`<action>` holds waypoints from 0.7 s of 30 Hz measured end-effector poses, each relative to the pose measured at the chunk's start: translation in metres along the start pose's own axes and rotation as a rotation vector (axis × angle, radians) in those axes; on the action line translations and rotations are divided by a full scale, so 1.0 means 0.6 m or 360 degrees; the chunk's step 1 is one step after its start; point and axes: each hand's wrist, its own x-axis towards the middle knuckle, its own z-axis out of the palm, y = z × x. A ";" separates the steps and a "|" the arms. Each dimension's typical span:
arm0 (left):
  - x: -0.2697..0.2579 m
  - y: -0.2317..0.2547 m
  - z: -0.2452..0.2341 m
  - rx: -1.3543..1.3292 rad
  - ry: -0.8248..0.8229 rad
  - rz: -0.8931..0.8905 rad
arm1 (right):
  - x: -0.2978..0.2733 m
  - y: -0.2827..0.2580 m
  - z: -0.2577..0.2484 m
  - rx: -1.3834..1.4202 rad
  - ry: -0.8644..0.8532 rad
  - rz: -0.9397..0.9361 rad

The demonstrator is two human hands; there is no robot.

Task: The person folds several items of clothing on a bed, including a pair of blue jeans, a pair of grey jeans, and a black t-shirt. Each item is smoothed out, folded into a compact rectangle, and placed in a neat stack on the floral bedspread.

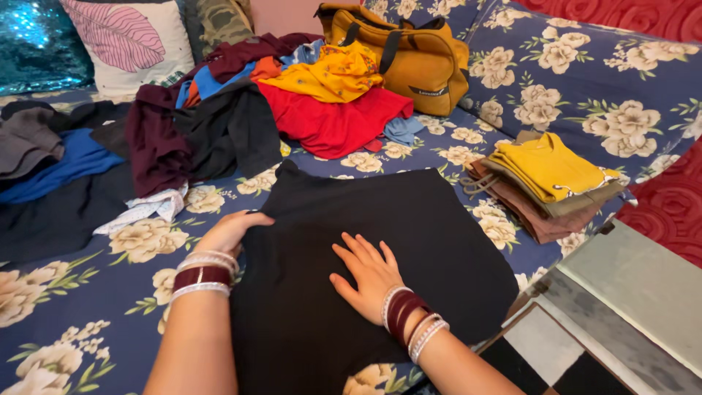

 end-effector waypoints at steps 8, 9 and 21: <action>0.013 -0.032 -0.049 -0.1273 -0.0193 0.0289 | 0.001 -0.004 -0.009 0.0043 -0.0027 0.0020; 0.018 -0.034 -0.051 -0.1419 -0.0199 0.0354 | 0.001 -0.005 -0.009 0.0046 -0.0023 0.0022; 0.064 -0.072 -0.066 -0.0784 0.0124 0.0545 | 0.050 0.042 -0.032 0.0127 -0.0294 -0.0149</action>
